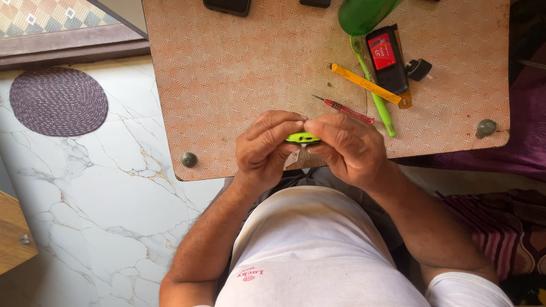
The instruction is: The person wipes a small internal phone component with a cloth, fits a circuit board into a green plastic casing, snaps on the front faceplate, and uses a screwdriver to tighten a screw on the back.
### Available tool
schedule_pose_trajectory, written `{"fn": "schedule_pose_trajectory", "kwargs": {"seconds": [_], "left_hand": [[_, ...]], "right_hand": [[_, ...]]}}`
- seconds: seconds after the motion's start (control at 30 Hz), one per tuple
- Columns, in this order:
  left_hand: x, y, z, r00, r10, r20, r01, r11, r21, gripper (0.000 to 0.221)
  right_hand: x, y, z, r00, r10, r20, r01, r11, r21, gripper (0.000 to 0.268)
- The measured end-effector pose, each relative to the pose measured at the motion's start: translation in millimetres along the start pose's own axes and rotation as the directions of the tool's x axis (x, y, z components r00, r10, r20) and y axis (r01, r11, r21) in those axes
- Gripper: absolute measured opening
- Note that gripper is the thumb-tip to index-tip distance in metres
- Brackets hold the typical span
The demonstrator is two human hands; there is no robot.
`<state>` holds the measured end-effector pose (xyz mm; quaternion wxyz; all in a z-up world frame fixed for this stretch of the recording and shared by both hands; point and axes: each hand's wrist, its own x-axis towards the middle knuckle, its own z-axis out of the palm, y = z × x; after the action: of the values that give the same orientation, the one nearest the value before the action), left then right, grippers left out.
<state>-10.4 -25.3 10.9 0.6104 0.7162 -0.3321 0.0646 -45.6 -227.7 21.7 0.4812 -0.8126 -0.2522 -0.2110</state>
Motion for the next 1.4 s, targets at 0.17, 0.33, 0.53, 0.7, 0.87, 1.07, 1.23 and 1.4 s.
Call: {"fn": "schedule_pose_trajectory", "kwargs": {"seconds": [0.17, 0.33, 0.53, 0.7, 0.87, 1.07, 1.23, 1.4], "left_hand": [[-5.0, 0.6, 5.1, 0.999, -0.034, 0.011, 0.035, 0.997, -0.063, 0.031], [-6.2, -1.8, 6.9, 0.998, -0.053, -0.016, 0.051, 0.996, -0.077, 0.027], [-13.2, -9.2, 6.8, 0.998, -0.055, -0.024, 0.053, 0.994, -0.091, 0.025], [-13.4, -11.8, 15.7, 0.955, -0.263, -0.137, 0.159, 0.845, -0.511, 0.025], [-14.5, -8.2, 2.7, 0.953, -0.302, -0.034, 0.227, 0.781, -0.581, 0.024], [-9.1, -9.5, -8.3, 0.991, -0.136, 0.014, 0.133, 0.945, -0.3, 0.024], [-19.0, -13.5, 6.3, 0.952, -0.306, -0.007, 0.249, 0.786, -0.566, 0.023], [-25.7, -17.9, 11.7, 0.96, -0.281, 0.0, 0.238, 0.81, -0.536, 0.026]], "right_hand": [[-6.6, 2.9, 5.6, 0.999, -0.016, -0.049, 0.015, 1.0, -0.018, 0.021], [-11.5, 2.6, 11.2, 0.996, 0.06, -0.073, -0.058, 0.998, 0.036, 0.018], [-16.3, 4.8, 15.7, 0.991, 0.09, -0.1, -0.08, 0.992, 0.102, 0.018], [-5.0, 8.8, 26.7, 0.98, 0.096, -0.175, -0.079, 0.992, 0.101, 0.037], [-1.2, 8.4, 22.5, 0.985, 0.143, -0.1, -0.127, 0.98, 0.154, 0.027], [4.3, 3.5, 1.9, 1.0, 0.031, 0.007, -0.029, 0.986, -0.166, 0.029], [9.3, 0.2, 11.1, 0.988, 0.137, -0.072, -0.139, 0.99, -0.024, 0.034], [7.3, 0.8, 12.5, 0.995, 0.088, -0.046, -0.09, 0.994, -0.066, 0.034]]}}
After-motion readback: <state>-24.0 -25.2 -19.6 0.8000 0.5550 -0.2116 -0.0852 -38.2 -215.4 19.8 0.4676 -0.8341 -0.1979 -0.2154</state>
